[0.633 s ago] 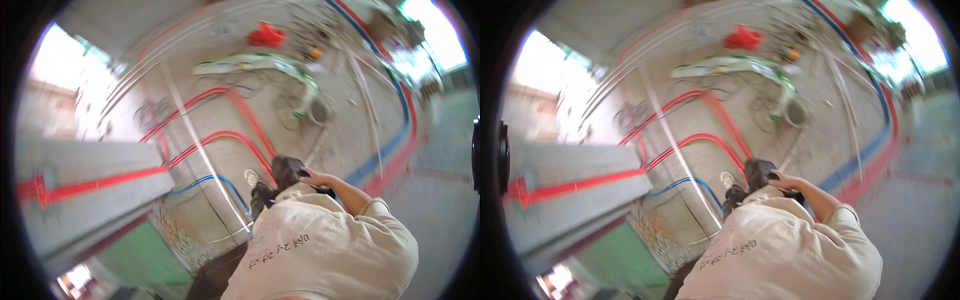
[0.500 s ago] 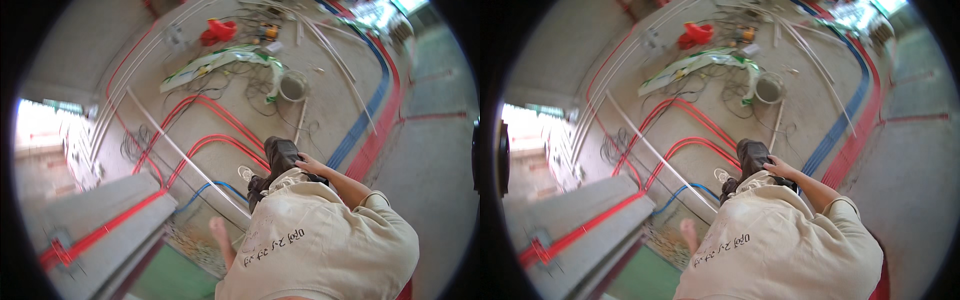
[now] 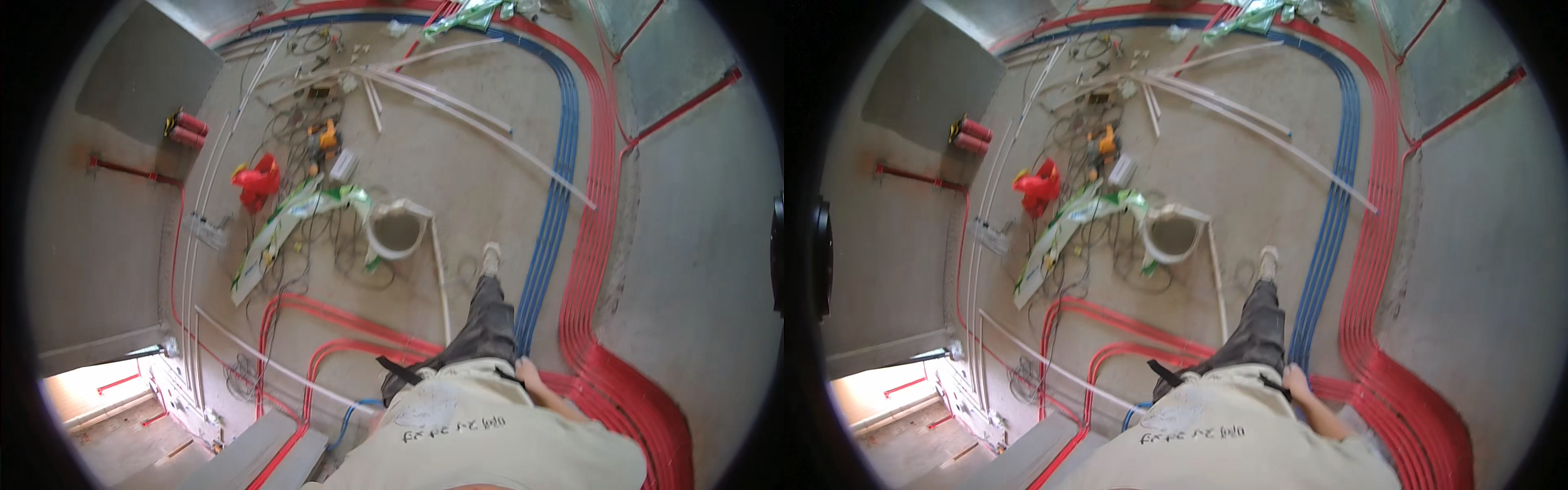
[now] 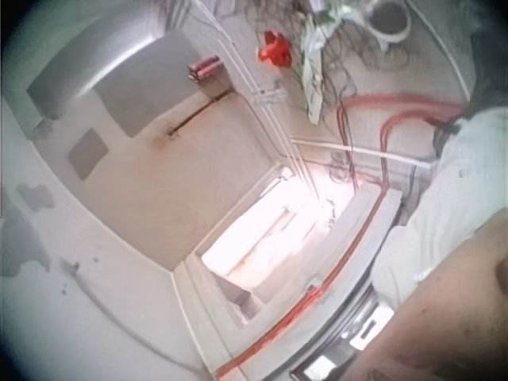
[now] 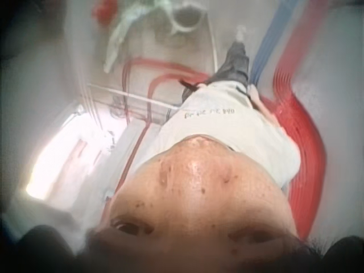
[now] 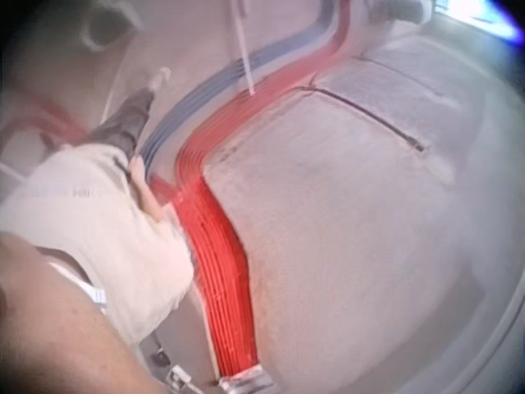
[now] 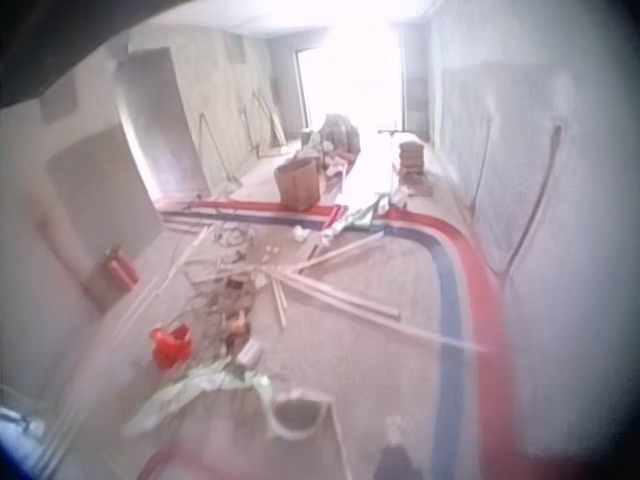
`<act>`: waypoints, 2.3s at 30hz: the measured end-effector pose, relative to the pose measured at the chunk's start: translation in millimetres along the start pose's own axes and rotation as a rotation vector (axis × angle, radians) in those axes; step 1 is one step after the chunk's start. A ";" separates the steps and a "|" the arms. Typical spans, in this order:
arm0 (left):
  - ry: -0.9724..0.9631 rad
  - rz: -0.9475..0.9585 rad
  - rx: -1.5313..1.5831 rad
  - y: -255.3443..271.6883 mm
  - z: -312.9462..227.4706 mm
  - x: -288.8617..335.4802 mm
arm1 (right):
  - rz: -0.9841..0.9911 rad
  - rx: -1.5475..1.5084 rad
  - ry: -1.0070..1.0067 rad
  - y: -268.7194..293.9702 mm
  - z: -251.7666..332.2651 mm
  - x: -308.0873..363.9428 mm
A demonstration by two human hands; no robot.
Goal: The person sits on the floor and assembles white plastic pipes with fittings. They use a pipe fusion tool to heat and join the pipe ends to various connectors, then attach additional fittings by hand.
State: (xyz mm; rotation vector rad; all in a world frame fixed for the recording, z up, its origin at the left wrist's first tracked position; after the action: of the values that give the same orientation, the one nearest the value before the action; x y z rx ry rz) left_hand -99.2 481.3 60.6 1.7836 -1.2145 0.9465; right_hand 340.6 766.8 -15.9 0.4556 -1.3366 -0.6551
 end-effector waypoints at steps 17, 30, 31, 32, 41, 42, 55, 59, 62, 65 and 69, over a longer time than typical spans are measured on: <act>-0.022 0.162 -0.053 -161.5 -583.2 -194.7 | 0.382 -0.323 0.019 546.0 56.8 -292.8; 0.009 0.086 0.418 -163.1 -976.9 -360.6 | 0.312 -0.229 0.059 891.9 240.2 -627.3; 0.025 0.045 0.426 -163.3 -997.5 -378.3 | 0.323 -0.213 0.074 911.7 252.2 -659.0; 0.042 0.004 0.434 -163.8 -1016.5 -394.7 | 0.337 -0.202 0.089 930.4 264.9 -691.6; 0.295 -0.006 0.781 -182.1 -1278.3 -459.6 | 0.466 0.100 0.282 1139.4 418.0 -983.1; 0.077 0.076 0.037 -175.7 -1318.0 -458.3 | 0.474 0.140 0.297 1160.6 437.0 -1009.8; -0.019 0.333 1.172 -63.2 -1530.7 -661.4 | 0.586 0.698 0.514 1383.1 866.3 -1229.2; -0.435 0.243 0.658 13.1 -1573.2 -692.7 | 0.677 0.873 0.563 1416.9 1008.1 -1253.4; -0.387 -0.241 1.042 95.9 -1586.1 -714.1 | 0.740 0.979 0.656 1410.2 1126.0 -1278.6; 0.026 -0.559 1.488 139.0 -1594.0 -733.8 | 0.742 1.073 0.798 1393.8 1253.1 -1304.2; 0.138 -0.878 1.766 174.3 -1632.5 -768.8 | 0.615 1.076 0.934 1353.2 1442.0 -1335.4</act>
State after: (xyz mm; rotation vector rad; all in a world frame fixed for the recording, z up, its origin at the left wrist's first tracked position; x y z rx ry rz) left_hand -725.8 2181.5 117.8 2.8640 1.0304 1.5910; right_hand -970.1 2753.9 150.0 0.9844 -0.7245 0.8014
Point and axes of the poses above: each hand's wrist, its own x-axis away from the middle knuckle, its own y-axis out of the back of the hand, z = x × y, the point moved 5 cm from there along -x, towards the middle knuckle, and after that the axes turned 14 degrees about x, right-handed, at the moved point
